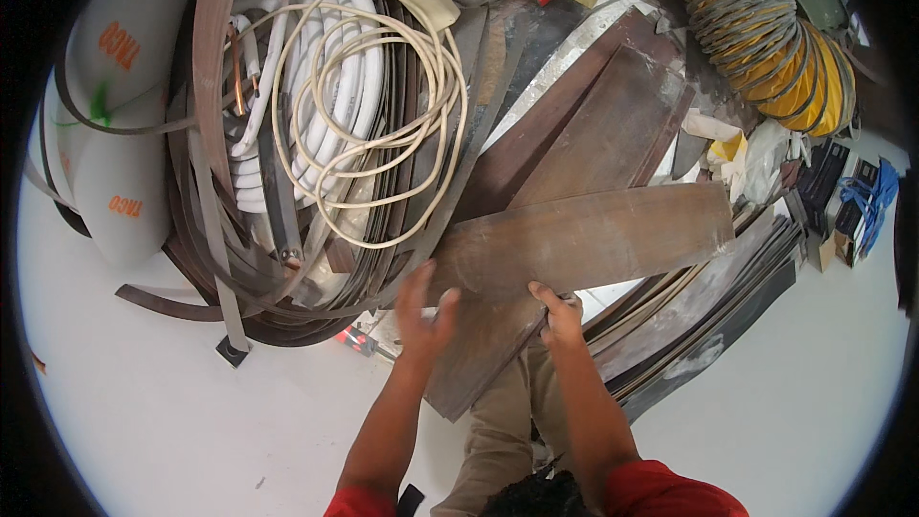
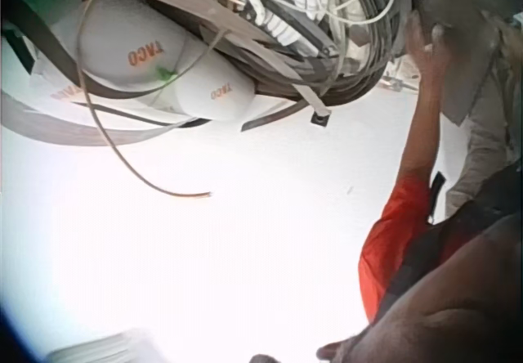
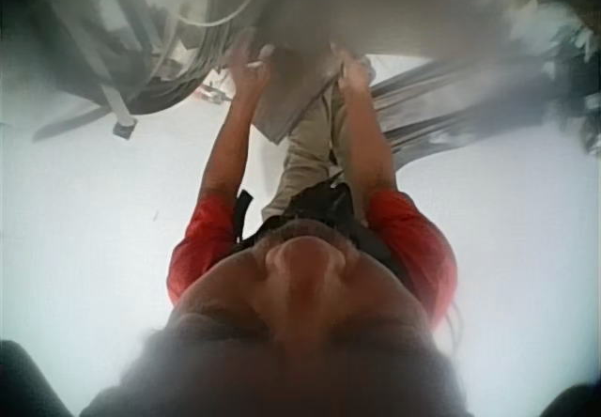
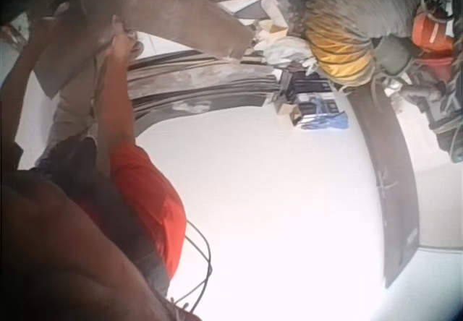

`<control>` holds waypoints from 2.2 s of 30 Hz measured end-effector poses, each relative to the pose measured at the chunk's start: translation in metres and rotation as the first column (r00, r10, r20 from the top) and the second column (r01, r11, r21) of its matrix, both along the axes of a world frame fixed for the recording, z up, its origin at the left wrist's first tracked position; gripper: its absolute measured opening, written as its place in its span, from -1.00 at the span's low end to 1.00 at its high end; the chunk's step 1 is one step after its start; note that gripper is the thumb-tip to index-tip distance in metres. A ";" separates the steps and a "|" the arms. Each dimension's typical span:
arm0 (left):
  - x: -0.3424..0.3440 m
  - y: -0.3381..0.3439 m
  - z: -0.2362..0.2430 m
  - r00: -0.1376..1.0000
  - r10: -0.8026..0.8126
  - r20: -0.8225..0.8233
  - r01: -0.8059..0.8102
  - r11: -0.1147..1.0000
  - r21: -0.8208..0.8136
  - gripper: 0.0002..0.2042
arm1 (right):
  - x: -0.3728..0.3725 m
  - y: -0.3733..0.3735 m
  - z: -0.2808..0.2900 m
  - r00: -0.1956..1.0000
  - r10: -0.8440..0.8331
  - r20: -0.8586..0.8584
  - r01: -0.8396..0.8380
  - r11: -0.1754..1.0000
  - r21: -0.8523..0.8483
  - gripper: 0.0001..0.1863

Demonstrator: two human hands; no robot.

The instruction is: The person moves laminate boards and wood trim pieces across a cluttered tiled floor by hand, handles small debris, and applies tape to pieces of material.

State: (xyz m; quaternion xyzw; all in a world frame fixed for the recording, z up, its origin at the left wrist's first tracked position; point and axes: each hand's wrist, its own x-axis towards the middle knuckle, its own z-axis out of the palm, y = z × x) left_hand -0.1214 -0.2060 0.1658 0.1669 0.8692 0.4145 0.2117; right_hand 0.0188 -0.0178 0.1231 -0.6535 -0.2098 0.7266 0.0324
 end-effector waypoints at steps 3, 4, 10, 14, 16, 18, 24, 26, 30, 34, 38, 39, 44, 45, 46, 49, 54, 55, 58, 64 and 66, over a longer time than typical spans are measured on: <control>-0.033 0.060 -0.018 0.984 -0.178 0.022 0.180 0.976 -0.123 -0.49 | 0.015 -0.008 -0.011 1.000 -0.014 -0.005 0.014 0.996 0.083 -0.61; -0.040 0.063 -0.041 0.980 -0.194 0.048 0.200 0.968 -0.151 -0.50 | 0.018 -0.011 -0.017 1.000 -0.025 -0.014 0.026 0.998 0.061 -0.55; -0.051 0.069 -0.076 0.853 -0.514 0.088 0.485 0.720 -0.497 -0.41 | 0.031 -0.011 -0.024 0.995 -0.086 -0.056 0.087 0.996 0.025 -0.40; -0.052 0.068 -0.062 0.873 -0.487 0.044 0.448 0.760 -0.471 -0.43 | 0.030 -0.009 -0.013 0.997 -0.076 -0.025 0.077 0.996 0.048 -0.40; -0.056 0.065 -0.047 0.870 -0.491 0.045 0.458 0.770 -0.445 -0.45 | 0.028 -0.005 -0.002 0.997 -0.076 -0.006 0.076 0.996 0.037 -0.39; -0.057 0.062 -0.026 0.862 -0.503 0.067 0.483 0.772 -0.412 -0.47 | 0.026 0.002 0.015 0.996 -0.082 0.017 0.083 0.997 -0.009 -0.39; -0.040 0.058 0.034 0.890 -0.407 0.205 0.456 0.807 -0.376 -0.49 | 0.015 0.027 0.071 0.982 -0.131 -0.138 0.113 0.985 -0.132 -0.52; -0.031 0.049 0.052 0.887 -0.315 0.337 0.426 0.838 -0.339 -0.52 | 0.010 0.032 0.084 0.976 -0.150 -0.157 0.127 0.981 -0.148 -0.54; -0.008 0.020 0.084 0.815 -0.304 0.493 0.475 0.838 -0.269 -0.54 | 0.017 0.033 0.078 0.982 -0.132 -0.136 0.115 0.986 -0.123 -0.56; 0.023 -0.041 0.067 0.831 -0.150 0.536 0.192 0.981 -0.022 -0.41 | 0.004 0.030 0.102 0.979 -0.143 -0.145 0.117 0.977 -0.176 -0.57; 0.029 -0.036 0.076 0.427 -0.030 0.904 0.100 0.995 -0.014 -0.23 | 0.008 0.036 0.123 0.980 -0.147 -0.136 0.118 0.972 -0.201 -0.50; 0.030 -0.034 0.083 0.354 -0.047 0.934 0.178 0.984 -0.018 -0.26 | 0.012 0.038 0.126 0.981 -0.153 -0.120 0.126 0.970 -0.209 -0.46; 0.029 -0.002 0.137 0.303 -0.009 0.953 0.250 0.966 -0.070 -0.33 | 0.044 0.039 0.137 0.965 -0.191 -0.182 0.140 0.955 -0.263 -0.23; 0.029 0.003 0.144 0.287 -0.009 0.958 0.254 0.965 -0.067 -0.34 | 0.052 0.040 0.139 0.958 -0.209 -0.197 0.146 0.945 -0.292 -0.18; 0.025 0.005 0.153 0.289 0.001 0.957 0.253 0.964 -0.077 -0.35 | 0.051 0.041 0.147 0.946 -0.223 -0.233 0.151 0.945 -0.292 -0.18; 0.020 0.012 0.176 0.331 -0.033 0.943 0.336 0.938 -0.085 -0.37 | 0.056 0.047 0.178 0.923 -0.267 -0.276 0.185 0.939 -0.291 -0.15; 0.024 0.044 0.208 0.335 -0.101 0.937 0.485 0.871 -0.080 -0.33 | 0.096 0.053 0.207 0.915 -0.335 -0.224 0.260 0.916 -0.307 -0.16; 0.024 0.051 0.215 0.329 -0.115 0.937 0.538 0.839 -0.085 -0.33 | 0.103 0.055 0.217 0.896 -0.369 -0.246 0.284 0.903 -0.323 -0.18; 0.028 0.073 0.239 0.327 -0.191 0.925 0.579 0.815 -0.037 -0.32 | 0.124 0.061 0.247 0.856 -0.445 -0.264 0.353 0.875 -0.331 -0.24; 0.033 0.158 0.275 0.305 -0.288 0.908 0.849 0.514 -0.123 -0.27 | 0.163 0.091 0.285 0.779 -0.530 -0.336 0.476 0.848 -0.233 -0.26; 0.035 0.172 0.270 0.277 -0.350 0.895 0.798 0.603 -0.012 -0.25 | 0.171 0.106 0.279 0.771 -0.539 -0.339 0.515 0.841 -0.167 -0.27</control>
